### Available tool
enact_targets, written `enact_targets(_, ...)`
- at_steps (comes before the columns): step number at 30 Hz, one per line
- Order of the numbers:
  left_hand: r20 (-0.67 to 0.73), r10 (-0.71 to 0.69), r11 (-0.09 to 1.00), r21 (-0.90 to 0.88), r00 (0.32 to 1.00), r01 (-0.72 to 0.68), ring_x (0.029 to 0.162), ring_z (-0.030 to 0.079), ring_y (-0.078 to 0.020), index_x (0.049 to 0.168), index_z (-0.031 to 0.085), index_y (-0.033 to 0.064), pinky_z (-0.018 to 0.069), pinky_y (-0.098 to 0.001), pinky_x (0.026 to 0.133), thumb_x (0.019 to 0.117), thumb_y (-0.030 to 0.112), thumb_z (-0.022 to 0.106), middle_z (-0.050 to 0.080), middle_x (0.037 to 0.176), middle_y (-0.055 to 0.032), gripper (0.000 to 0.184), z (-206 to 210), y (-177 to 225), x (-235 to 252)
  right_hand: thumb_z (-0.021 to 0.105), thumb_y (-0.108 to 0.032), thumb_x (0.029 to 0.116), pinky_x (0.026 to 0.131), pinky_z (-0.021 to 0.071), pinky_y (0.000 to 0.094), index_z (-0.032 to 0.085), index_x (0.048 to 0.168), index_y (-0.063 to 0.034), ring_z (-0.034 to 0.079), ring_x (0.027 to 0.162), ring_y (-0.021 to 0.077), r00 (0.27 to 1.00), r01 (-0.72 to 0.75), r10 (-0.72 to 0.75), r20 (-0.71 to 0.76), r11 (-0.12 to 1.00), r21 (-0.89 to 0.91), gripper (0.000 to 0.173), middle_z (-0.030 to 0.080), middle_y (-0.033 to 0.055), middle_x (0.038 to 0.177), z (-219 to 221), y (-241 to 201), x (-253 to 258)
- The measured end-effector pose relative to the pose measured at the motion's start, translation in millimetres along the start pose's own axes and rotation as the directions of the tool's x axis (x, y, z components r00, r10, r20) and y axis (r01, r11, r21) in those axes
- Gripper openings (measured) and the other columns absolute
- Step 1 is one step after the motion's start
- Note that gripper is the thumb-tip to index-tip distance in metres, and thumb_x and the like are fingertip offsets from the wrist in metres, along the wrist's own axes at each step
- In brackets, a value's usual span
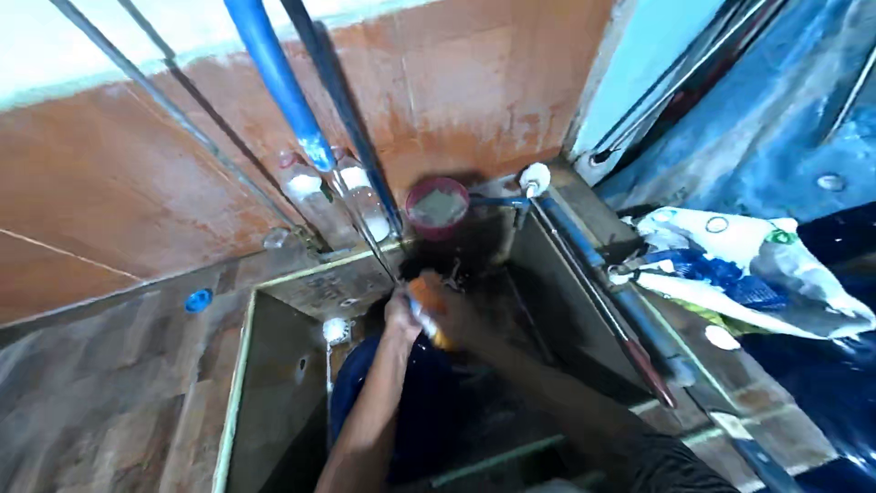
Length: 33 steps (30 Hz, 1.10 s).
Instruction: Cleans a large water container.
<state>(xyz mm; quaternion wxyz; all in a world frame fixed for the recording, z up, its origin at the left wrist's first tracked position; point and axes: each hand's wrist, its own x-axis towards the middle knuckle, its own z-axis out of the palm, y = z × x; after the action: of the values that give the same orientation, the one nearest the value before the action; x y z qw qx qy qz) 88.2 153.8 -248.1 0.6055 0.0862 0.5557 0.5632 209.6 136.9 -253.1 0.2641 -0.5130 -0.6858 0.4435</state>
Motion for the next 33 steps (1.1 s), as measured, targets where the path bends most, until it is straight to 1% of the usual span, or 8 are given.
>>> enact_targets(5, 0.03, 0.001, 0.997, 0.078, 1.0, -0.004, 0.077, 0.061, -0.0179, 0.12, 0.053, 0.0035, 0.0547, -0.0342, 0.068, 0.1126, 0.031, 0.029, 0.06, 0.093, -0.01, 0.037, -13.1, -10.0, -22.1, 0.054, -0.03, 0.107, 0.108, 0.0436, 0.0602, 0.037, 0.161, -0.0197, 0.059, 0.126, 0.0447, 0.996, -0.021, 0.028, 0.084, 0.996, -0.085, 0.057, 0.062, 0.0279, 0.134, -9.1, -3.7, 27.0)
enact_targets(9, 0.055, 0.071, 0.997, -0.015, 0.996, -0.07, 0.066, 0.063, -0.0131, 0.105, 0.055, 0.0088, 0.0542, -0.0305, 0.057, 0.112, 0.04, 0.019, 0.063, 0.078, -0.0047, 0.048, -27.4, 6.7, -22.4, 0.054, -0.023, 0.1046, 0.11, 0.0445, 0.0555, 0.057, 0.148, -0.0148, 0.06, 0.129, 0.0386, 0.987, 0.142, -0.14, 0.084, 0.99, -0.011, 0.044, 0.062, 0.023, 0.139, 19.6, -22.3, -6.6)
enact_targets(13, 0.001, 0.073, 0.993, 0.09, 0.997, -0.073, 0.078, 0.062, -0.017, 0.123, 0.052, 0.0039, 0.0555, -0.0336, 0.068, 0.1129, 0.033, 0.028, 0.06, 0.094, -0.0094, 0.039, -22.4, 1.8, -32.8, 0.051, -0.021, 0.107, 0.11, 0.043, 0.0574, 0.06, 0.144, -0.0098, 0.059, 0.129, 0.0398, 0.993, 0.084, -0.079, 0.092, 0.995, -0.046, 0.039, 0.062, 0.0228, 0.138, 1.8, -26.2, 28.7)
enact_targets(17, 0.04, 0.149, 0.988, 0.027, 0.988, -0.15, 0.056, 0.06, -0.0079, 0.096, 0.053, 0.0108, 0.0509, -0.024, 0.048, 0.1123, 0.034, 0.018, 0.06, 0.068, -0.0012, 0.045, -20.0, 15.0, -31.8, 0.054, -0.02, 0.105, 0.111, 0.0435, 0.0549, 0.057, 0.148, -0.0152, 0.059, 0.13, 0.0374, 0.987, 0.101, -0.105, 0.118, 0.994, 0.038, 0.044, 0.061, 0.0219, 0.14, 14.7, -39.9, -1.8)
enact_targets(20, -0.006, 0.158, 0.984, 0.082, 0.987, -0.157, 0.071, 0.06, -0.0131, 0.117, 0.053, 0.005, 0.0534, -0.0301, 0.063, 0.1133, 0.033, 0.024, 0.06, 0.087, -0.0063, 0.041, -21.7, 5.4, -27.6, 0.052, -0.021, 0.1064, 0.111, 0.044, 0.0555, 0.059, 0.146, -0.0137, 0.059, 0.129, 0.0377, 0.992, 0.087, -0.09, 0.09, 0.995, 0.043, 0.041, 0.062, 0.0223, 0.138, 2.8, -32.1, 17.4)
enact_targets(25, -0.115, 0.284, 0.958, 0.078, 0.952, -0.277, 0.081, 0.061, -0.0163, 0.126, 0.053, 0.0018, 0.0542, -0.0342, 0.07, 0.1127, 0.036, 0.029, 0.062, 0.098, -0.0111, 0.044, 9.8, 10.2, -11.9, 0.059, -0.018, 0.1037, 0.11, 0.0465, 0.0481, 0.061, 0.14, -0.0032, 0.062, 0.125, 0.0307, 0.997, 0.075, -0.076, -0.011, 0.926, 0.37, 0.039, 0.065, 0.0211, 0.135, -7.3, -21.4, 44.4)
enact_targets(31, 0.033, 0.329, 0.802, 0.518, 0.944, -0.297, 0.1, 0.064, -0.0223, 0.145, 0.044, -0.0009, 0.0551, -0.0413, 0.086, 0.1135, 0.038, 0.028, 0.064, 0.118, -0.0198, 0.053, 25.3, -2.5, -18.0, 0.051, -0.014, 0.1063, 0.112, 0.0427, 0.0511, 0.062, 0.141, -0.0073, 0.059, 0.131, 0.0329, 1.0, 0.017, -0.011, -0.024, 0.956, 0.292, 0.037, 0.064, 0.0198, 0.138, -6.1, -14.4, 39.5)
enact_targets(33, 0.021, 0.294, 0.858, 0.436, 0.955, -0.274, 0.08, 0.061, -0.0161, 0.125, 0.055, -0.0016, 0.0542, -0.0348, 0.072, 0.1139, 0.034, 0.026, 0.062, 0.095, -0.0117, 0.047, 18.1, 8.9, -13.3, 0.054, -0.016, 0.1052, 0.112, 0.0442, 0.0467, 0.059, 0.144, -0.0079, 0.059, 0.13, 0.0289, 1.0, 0.009, -0.011, 0.004, 0.931, 0.365, 0.04, 0.061, 0.0184, 0.141, 1.8, -16.2, 19.4)
